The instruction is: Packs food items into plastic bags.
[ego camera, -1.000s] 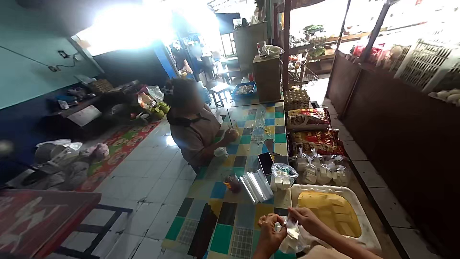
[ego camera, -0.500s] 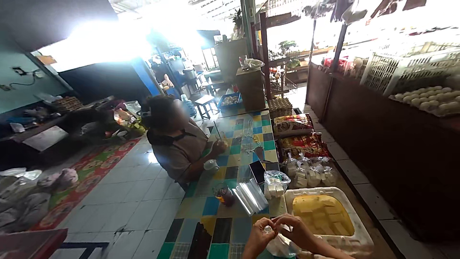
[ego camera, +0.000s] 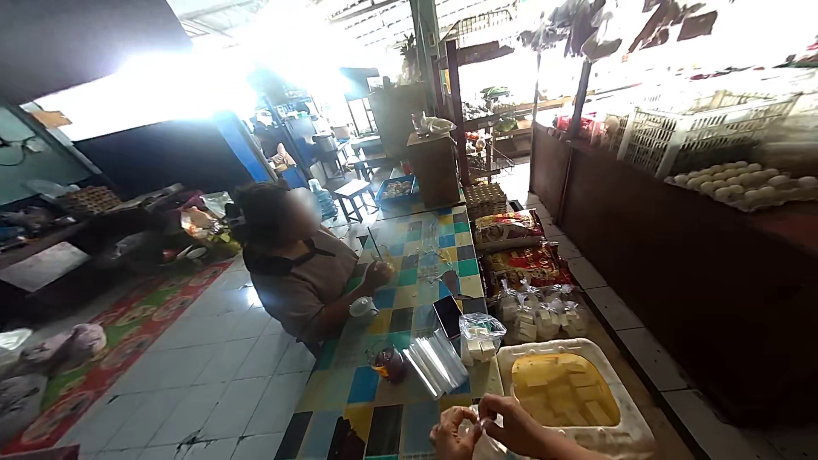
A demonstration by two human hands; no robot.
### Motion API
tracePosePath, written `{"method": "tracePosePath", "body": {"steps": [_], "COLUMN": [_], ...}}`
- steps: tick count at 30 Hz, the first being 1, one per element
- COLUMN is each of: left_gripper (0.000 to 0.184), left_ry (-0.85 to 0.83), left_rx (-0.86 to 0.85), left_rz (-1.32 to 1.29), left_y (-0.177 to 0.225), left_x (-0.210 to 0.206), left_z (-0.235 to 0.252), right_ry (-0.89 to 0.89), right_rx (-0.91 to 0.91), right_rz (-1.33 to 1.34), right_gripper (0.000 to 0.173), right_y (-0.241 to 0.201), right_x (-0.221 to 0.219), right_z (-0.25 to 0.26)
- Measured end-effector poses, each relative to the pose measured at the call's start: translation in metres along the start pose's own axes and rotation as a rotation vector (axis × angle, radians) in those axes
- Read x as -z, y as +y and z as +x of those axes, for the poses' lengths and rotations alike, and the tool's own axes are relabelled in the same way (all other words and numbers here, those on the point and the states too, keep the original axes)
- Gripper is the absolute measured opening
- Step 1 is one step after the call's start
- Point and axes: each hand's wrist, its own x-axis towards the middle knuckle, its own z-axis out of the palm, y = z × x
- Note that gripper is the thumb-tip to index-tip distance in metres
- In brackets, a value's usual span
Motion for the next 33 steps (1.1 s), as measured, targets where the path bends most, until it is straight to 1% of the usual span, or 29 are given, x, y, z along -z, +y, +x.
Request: {"method": "tracePosePath", "body": {"steps": [3,5,7,9,12,14,17,19,22,26,28,30,31,33], "left_gripper": [0.017,0.014,0.012,0.012,0.014,0.014,0.014,0.014,0.016,0.021,0.026,0.042,0.045,0.031], "left_ry": [0.108,0.194,0.244,0.247,0.174,0.117,0.107,0.119,0.126,0.103,0.094,0.017,-0.012,-0.02], "left_rx": [-0.086,-0.178,-0.238,-0.26,-0.295,-0.269,-0.173,-0.125,-0.075,-0.059,-0.029,0.0,-0.002,-0.018], "left_rz": [0.12,0.129,0.098,0.064,0.019,-0.021,-0.083,-0.127,-0.228,-0.298,-0.28,-0.247,-0.23,-0.188], "left_y": [0.004,-0.003,-0.007,-0.007,-0.012,-0.014,-0.017,-0.016,-0.011,-0.011,-0.01,-0.011,-0.012,-0.014], "left_x": [-0.009,-0.017,-0.02,-0.021,-0.017,-0.012,-0.008,-0.009,-0.014,-0.013,-0.011,-0.008,-0.007,-0.005], "left_z": [-0.005,-0.003,0.0,0.002,0.007,0.009,0.011,0.01,0.006,0.0,-0.001,0.0,0.002,0.005], "right_ry": [-0.021,-0.102,-0.149,-0.155,-0.179,-0.209,-0.203,-0.176,-0.115,-0.057,0.0,0.093,0.136,0.173], "right_rx": [0.058,0.032,-0.007,-0.039,-0.108,-0.122,-0.112,-0.134,-0.213,-0.27,-0.205,-0.086,-0.037,0.009], "right_rz": [0.014,0.033,0.049,0.029,-0.079,-0.128,-0.159,-0.187,-0.225,-0.252,-0.263,-0.249,-0.237,-0.224], "right_gripper": [0.012,0.016,0.018,0.016,0.018,0.02,0.019,0.019,0.022,0.025,0.024,0.019,0.017,0.015], "right_y": [0.009,0.008,0.004,-0.003,-0.013,-0.017,-0.019,-0.021,-0.026,-0.026,-0.021,-0.016,-0.013,-0.009], "right_x": [0.002,0.011,0.019,0.022,0.023,0.022,0.017,0.014,0.008,0.004,-0.002,-0.008,-0.011,-0.012], "right_z": [-0.003,0.0,0.004,0.007,0.009,0.009,0.013,0.016,0.014,0.012,0.009,0.004,0.003,0.001]}}
